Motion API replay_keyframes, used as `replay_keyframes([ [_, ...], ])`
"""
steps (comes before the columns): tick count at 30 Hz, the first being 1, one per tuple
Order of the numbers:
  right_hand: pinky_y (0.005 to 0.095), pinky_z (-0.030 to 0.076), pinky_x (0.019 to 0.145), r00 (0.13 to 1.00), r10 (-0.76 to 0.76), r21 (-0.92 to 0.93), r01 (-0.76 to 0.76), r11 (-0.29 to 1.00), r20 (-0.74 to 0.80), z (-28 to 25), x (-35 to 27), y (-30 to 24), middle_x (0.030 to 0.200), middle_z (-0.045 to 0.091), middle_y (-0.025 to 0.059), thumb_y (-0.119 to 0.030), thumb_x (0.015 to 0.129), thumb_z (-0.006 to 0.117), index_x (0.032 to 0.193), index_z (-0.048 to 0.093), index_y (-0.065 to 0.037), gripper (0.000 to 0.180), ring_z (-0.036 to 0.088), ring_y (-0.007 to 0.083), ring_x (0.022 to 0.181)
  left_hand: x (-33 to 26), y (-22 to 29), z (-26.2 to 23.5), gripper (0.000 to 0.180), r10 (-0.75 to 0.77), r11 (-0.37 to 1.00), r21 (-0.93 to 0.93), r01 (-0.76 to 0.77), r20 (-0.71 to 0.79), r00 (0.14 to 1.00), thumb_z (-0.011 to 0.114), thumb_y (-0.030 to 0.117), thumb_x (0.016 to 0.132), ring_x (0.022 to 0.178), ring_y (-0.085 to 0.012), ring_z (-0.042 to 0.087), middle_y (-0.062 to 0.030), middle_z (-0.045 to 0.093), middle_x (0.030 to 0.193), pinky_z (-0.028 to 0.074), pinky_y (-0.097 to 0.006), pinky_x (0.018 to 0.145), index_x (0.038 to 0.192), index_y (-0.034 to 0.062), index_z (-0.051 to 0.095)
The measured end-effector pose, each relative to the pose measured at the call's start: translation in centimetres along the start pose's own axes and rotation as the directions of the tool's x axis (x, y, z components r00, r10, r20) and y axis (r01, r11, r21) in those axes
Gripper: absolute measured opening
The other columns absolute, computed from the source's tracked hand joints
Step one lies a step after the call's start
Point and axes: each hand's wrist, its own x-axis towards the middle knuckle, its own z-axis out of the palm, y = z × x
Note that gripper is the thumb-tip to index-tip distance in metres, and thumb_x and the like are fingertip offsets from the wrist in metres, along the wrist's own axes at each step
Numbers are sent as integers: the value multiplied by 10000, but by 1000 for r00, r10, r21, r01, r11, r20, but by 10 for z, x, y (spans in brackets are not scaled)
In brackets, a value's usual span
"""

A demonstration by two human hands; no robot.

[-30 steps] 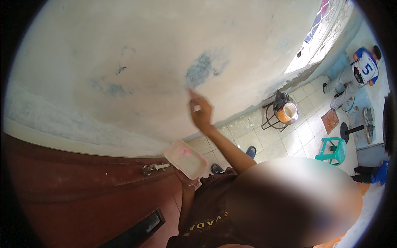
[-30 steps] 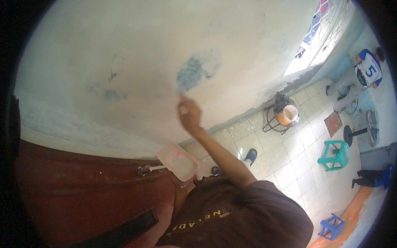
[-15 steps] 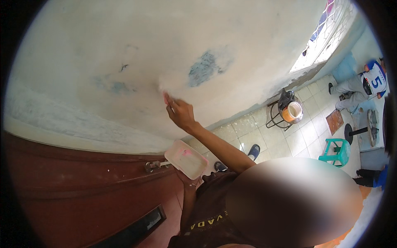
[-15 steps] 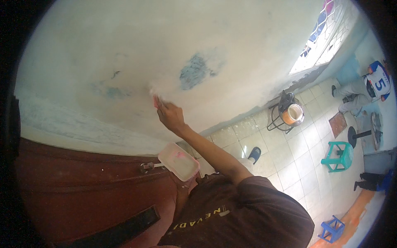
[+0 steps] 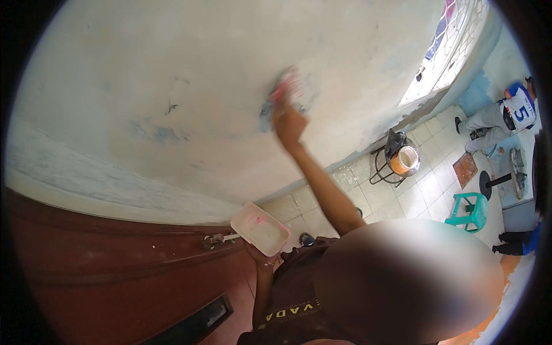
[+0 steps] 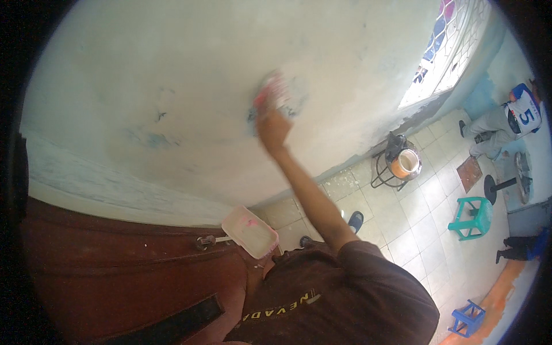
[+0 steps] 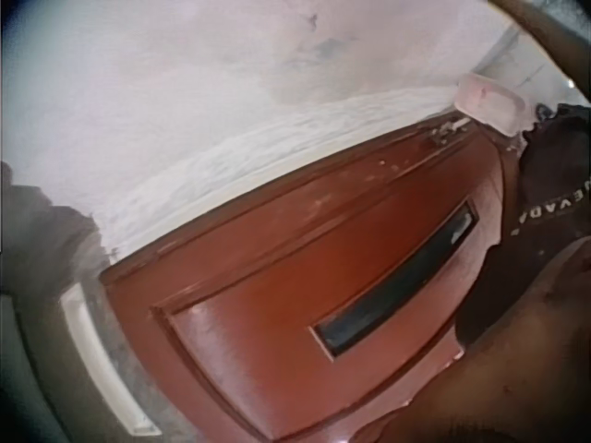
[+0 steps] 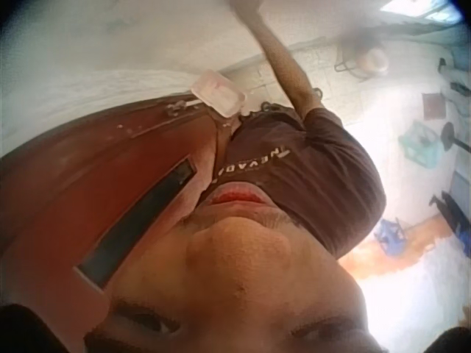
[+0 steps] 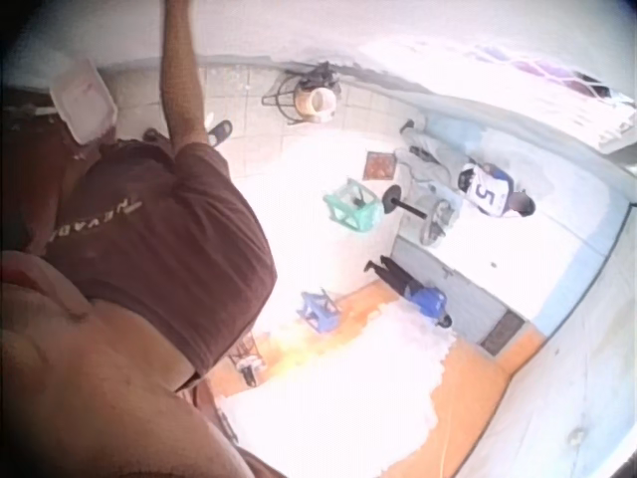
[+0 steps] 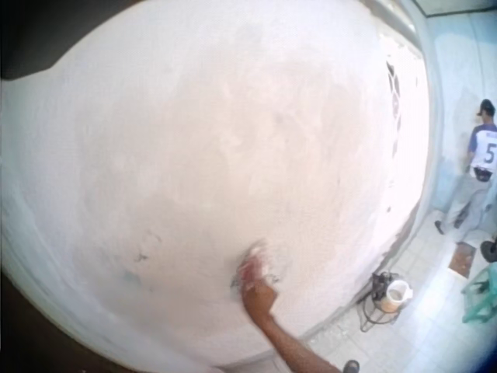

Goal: The person applies plaster to a wall using a putty knife, repeatedly dipping the knife into a plastic container of plaster and spreading it over uneven areas of the wall.

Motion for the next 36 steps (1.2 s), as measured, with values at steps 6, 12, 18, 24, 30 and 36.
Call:
replay_keyframes([
  [6,368,525,577,897,-241,515,18,857,370,-56,-117,-43,897,716,121,-72,862,661,1183,684,-83,322,676,262,662,9,-7,-22,647,-66,991,-106,87,184,981,474,645,942,1275,-321,547,-36,564,1389,434,-618,1051,1420,209,488],
  [12,329,558,747,979,199,250,-185,951,-33,-127,124,80,1069,723,193,-120,988,564,1273,652,-16,316,729,248,868,8,-12,-1,622,-45,991,-122,56,91,995,477,623,941,1231,-327,587,-48,603,1342,485,-610,1005,1399,204,509],
  [18,412,491,489,935,56,-39,-74,996,-351,-110,282,77,667,692,150,-367,993,574,1173,724,-120,341,663,316,539,5,-18,12,613,-86,995,-36,98,241,967,515,587,946,1203,-331,595,-61,595,1330,515,-581,970,1399,175,492],
  [24,369,417,426,854,-519,182,507,843,24,-67,40,-123,575,515,35,-176,829,711,1379,595,-142,564,520,193,488,-8,-10,50,604,-69,996,-56,74,91,993,469,614,959,1224,-324,585,-51,588,1353,487,-595,1007,1395,197,509],
  [30,336,567,690,962,-273,585,207,784,26,-117,32,-57,972,744,94,14,798,701,1142,713,-90,360,719,255,809,-13,0,52,627,-125,986,-86,144,196,973,475,628,952,1241,-327,576,-51,582,1373,470,-608,1020,1409,200,502],
  [36,370,521,638,812,102,300,92,949,-574,-127,254,79,834,730,159,-248,983,600,1186,714,-44,309,686,230,683,1,-4,12,677,-87,972,-198,128,202,976,536,629,915,1233,-356,582,-71,592,1352,477,-644,999,1424,187,473],
])
